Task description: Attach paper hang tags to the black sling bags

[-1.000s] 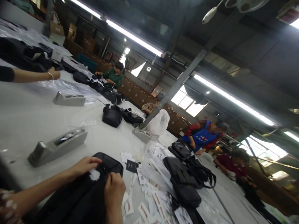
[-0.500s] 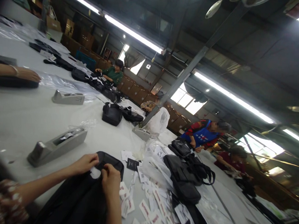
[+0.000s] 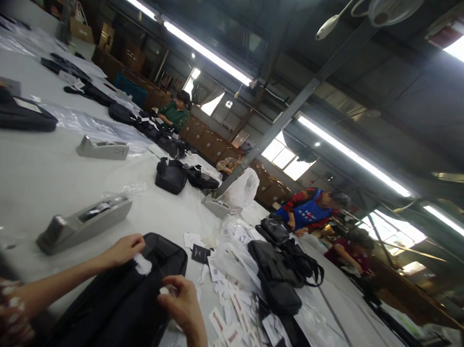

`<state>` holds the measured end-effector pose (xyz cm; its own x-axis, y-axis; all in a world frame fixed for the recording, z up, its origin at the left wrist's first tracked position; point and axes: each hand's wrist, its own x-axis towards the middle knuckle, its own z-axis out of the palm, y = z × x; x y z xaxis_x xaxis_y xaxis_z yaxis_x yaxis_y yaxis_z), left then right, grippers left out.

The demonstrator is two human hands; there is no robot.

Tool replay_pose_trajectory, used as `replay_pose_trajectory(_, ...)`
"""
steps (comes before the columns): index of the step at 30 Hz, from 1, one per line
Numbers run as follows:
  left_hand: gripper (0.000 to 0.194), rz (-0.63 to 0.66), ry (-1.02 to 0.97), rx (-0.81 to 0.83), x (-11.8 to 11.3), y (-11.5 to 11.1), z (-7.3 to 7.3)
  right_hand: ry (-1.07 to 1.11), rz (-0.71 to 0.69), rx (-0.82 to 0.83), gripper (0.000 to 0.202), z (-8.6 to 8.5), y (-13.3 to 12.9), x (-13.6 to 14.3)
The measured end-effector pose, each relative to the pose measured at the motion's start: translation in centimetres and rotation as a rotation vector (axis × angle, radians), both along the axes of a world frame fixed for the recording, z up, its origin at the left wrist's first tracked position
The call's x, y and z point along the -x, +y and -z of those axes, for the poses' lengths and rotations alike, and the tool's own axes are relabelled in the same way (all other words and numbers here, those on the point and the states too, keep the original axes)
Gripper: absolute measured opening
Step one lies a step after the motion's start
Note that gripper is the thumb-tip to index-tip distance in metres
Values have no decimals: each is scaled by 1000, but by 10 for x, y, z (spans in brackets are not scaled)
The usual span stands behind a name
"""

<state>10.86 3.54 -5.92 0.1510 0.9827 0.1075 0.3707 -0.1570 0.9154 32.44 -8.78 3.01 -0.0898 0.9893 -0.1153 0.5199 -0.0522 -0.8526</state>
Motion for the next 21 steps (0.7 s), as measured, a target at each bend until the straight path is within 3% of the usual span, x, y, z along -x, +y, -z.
replay_pose_trajectory(5,14,-11,34,3,2,-4,0,-132,8,-151,34,12,-7,2)
replay_pose_trajectory(9,14,-20,59,20,3,-6,3,-59,228,-204,53,38,-10,2)
replay_pose_trajectory(12,13,-16,65,21,3,-8,5,90,345,-143,49,47,-11,1)
replay_pose_trajectory(16,14,-28,55,19,3,-12,-3,88,353,-144,23,25,-13,8)
replay_pose_trajectory(19,13,-38,33,9,4,-15,-16,-172,405,-405,17,8,-20,32)
replay_pose_trajectory(21,13,-52,10,6,5,-17,-22,-388,333,-577,16,10,-28,56)
